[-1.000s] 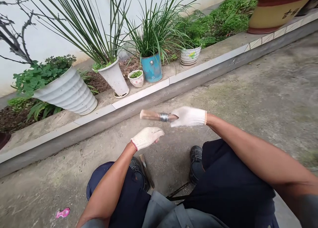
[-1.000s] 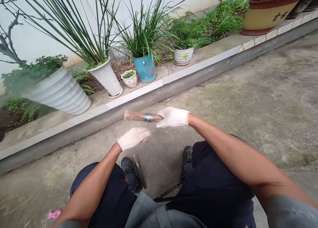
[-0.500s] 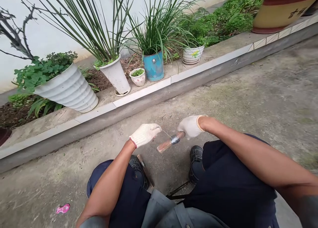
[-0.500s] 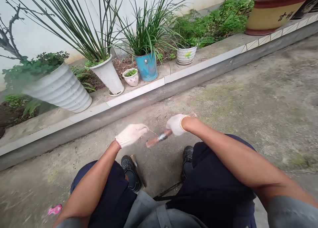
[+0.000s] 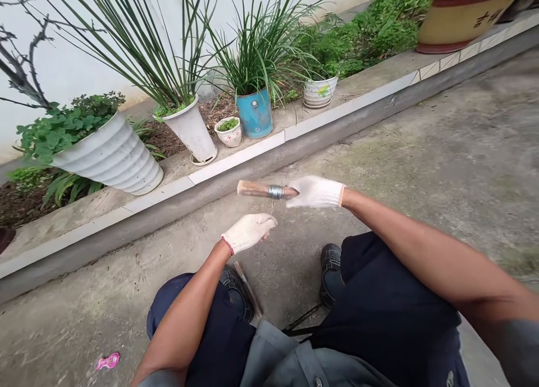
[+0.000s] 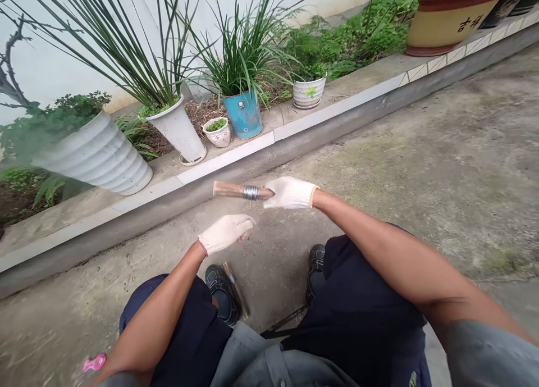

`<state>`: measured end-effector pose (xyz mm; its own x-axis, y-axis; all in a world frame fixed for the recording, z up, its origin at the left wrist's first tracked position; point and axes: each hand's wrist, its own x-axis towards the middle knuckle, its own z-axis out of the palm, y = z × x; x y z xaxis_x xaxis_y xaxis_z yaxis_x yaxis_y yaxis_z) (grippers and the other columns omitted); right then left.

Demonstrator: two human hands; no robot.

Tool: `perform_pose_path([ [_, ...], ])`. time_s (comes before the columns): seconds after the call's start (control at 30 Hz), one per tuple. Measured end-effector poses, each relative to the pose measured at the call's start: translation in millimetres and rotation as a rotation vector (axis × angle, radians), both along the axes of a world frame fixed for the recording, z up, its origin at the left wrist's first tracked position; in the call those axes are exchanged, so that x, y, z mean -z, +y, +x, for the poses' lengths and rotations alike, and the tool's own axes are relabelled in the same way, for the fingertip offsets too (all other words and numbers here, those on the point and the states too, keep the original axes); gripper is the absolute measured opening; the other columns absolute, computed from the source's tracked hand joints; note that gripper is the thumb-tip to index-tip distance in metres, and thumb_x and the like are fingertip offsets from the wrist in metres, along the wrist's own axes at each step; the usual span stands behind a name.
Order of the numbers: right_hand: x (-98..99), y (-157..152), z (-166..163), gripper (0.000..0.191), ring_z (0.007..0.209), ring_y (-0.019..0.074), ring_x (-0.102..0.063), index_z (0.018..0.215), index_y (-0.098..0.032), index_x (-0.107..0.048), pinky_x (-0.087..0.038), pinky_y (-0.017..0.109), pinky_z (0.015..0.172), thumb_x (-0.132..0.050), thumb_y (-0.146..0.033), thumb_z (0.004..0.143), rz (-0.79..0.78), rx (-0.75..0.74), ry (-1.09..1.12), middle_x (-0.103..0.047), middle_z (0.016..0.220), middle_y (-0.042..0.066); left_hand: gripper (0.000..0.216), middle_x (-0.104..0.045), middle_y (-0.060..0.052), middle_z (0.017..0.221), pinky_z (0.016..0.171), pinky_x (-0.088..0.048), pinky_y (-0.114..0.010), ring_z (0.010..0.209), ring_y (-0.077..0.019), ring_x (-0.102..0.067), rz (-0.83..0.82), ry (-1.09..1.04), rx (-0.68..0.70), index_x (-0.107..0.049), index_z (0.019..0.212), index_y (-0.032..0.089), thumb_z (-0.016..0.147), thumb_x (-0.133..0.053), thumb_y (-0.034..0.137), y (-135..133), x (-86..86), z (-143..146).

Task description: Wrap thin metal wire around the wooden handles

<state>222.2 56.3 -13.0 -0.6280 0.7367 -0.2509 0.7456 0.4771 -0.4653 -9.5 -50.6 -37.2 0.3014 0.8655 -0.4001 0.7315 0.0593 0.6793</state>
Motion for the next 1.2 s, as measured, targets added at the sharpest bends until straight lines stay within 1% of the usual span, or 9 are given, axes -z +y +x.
perform_pose_path([
  [0.13,12.5,18,-2,0.038,0.083,0.0231,-0.067,0.107,-0.022,-0.070,-0.042,0.029,0.069,-0.056,-0.052,0.088,0.176,0.242,-0.078,-0.073,0.095,0.009,0.040,-0.064,0.001,0.071,0.061,-0.046,-0.024,0.064,-0.0152,-0.062,0.005,0.011,0.005,-0.070,0.105,0.018,0.099,-0.044,0.048,-1,-1.9,2],
  [0.27,27.6,27,-5,0.032,0.093,0.0299,-0.071,0.114,-0.019,-0.072,-0.047,0.036,0.077,-0.057,-0.029,0.088,0.212,0.232,-0.341,-0.075,0.099,0.017,0.043,-0.065,0.001,0.069,0.062,-0.043,-0.024,0.065,-0.0158,-0.061,0.095,0.094,0.058,-0.073,0.103,0.019,0.101,-0.041,0.049,0,-7.0,-4],
  [0.43,42.6,5,-13,0.032,0.088,0.0290,-0.071,0.099,-0.018,-0.077,-0.048,0.038,0.077,-0.069,-0.015,0.068,0.039,-0.173,-0.590,-0.074,0.090,0.014,0.043,-0.070,-0.001,0.082,0.071,-0.044,-0.025,0.072,-0.0169,-0.063,0.229,0.197,0.081,-0.074,0.105,0.020,0.103,-0.039,0.044,6,-10.6,-14],
  [0.57,41.2,-16,-7,0.017,0.066,0.0170,-0.059,0.080,-0.020,-0.071,-0.040,0.029,0.065,-0.073,-0.029,0.065,-0.182,-0.566,-0.395,-0.063,0.067,0.000,0.042,-0.072,-0.001,0.088,0.074,-0.045,-0.024,0.075,-0.0170,-0.063,0.233,0.194,0.074,-0.075,0.104,0.020,0.103,-0.040,0.044,11,-6.8,-16],
  [0.67,26.5,-20,2,0.024,0.061,0.0119,-0.052,0.079,-0.020,-0.066,-0.033,0.026,0.059,-0.072,-0.042,0.070,-0.274,-0.667,-0.183,-0.056,0.063,-0.005,0.041,-0.068,0.000,0.077,0.072,-0.045,-0.025,0.072,-0.0171,-0.061,0.177,0.138,0.068,-0.074,0.098,0.021,0.102,-0.043,0.046,11,-3.7,-15],
  [0.8,5.0,-13,5,0.031,0.060,0.0102,-0.051,0.082,-0.020,-0.062,-0.031,0.024,0.057,-0.069,-0.049,0.076,-0.197,-0.380,-0.015,-0.059,0.067,-0.005,0.040,-0.066,-0.002,0.074,0.066,-0.046,-0.026,0.066,-0.0161,-0.060,0.084,0.078,0.030,-0.071,0.090,0.018,0.099,-0.048,0.049,7,-0.8,-12],
  [0.93,0.9,2,-5,0.036,0.065,0.0135,-0.055,0.084,-0.019,-0.060,-0.033,0.024,0.057,-0.065,-0.054,0.079,-0.053,-0.062,0.044,-0.062,0.071,-0.001,0.048,-0.065,-0.001,0.071,0.060,-0.045,-0.025,0.061,-0.0151,-0.060,0.072,0.030,0.006,-0.067,0.090,0.018,0.100,-0.041,0.058,9,-4.3,-10],
  [1.07,1.7,24,-18,0.035,0.070,0.0174,-0.062,0.094,-0.020,-0.064,-0.038,0.025,0.061,-0.059,-0.054,0.085,0.024,0.106,0.056,-0.069,0.078,0.003,0.042,-0.060,0.002,0.068,0.059,-0.045,-0.024,0.060,-0.0146,-0.058,0.067,0.001,-0.057,-0.065,0.098,0.018,0.098,-0.043,0.053,21,-18.9,-10],
  [1.2,1.3,41,-28,0.034,0.084,0.0241,-0.069,0.107,-0.021,-0.069,-0.044,0.029,0.071,-0.058,-0.048,0.089,0.205,0.192,-0.131,-0.074,0.094,0.012,0.036,-0.060,0.002,0.068,0.059,-0.046,-0.023,0.058,-0.0136,-0.058,0.042,0.013,-0.045,-0.067,0.102,0.017,0.096,-0.045,0.046,31,-31.3,-11],
])
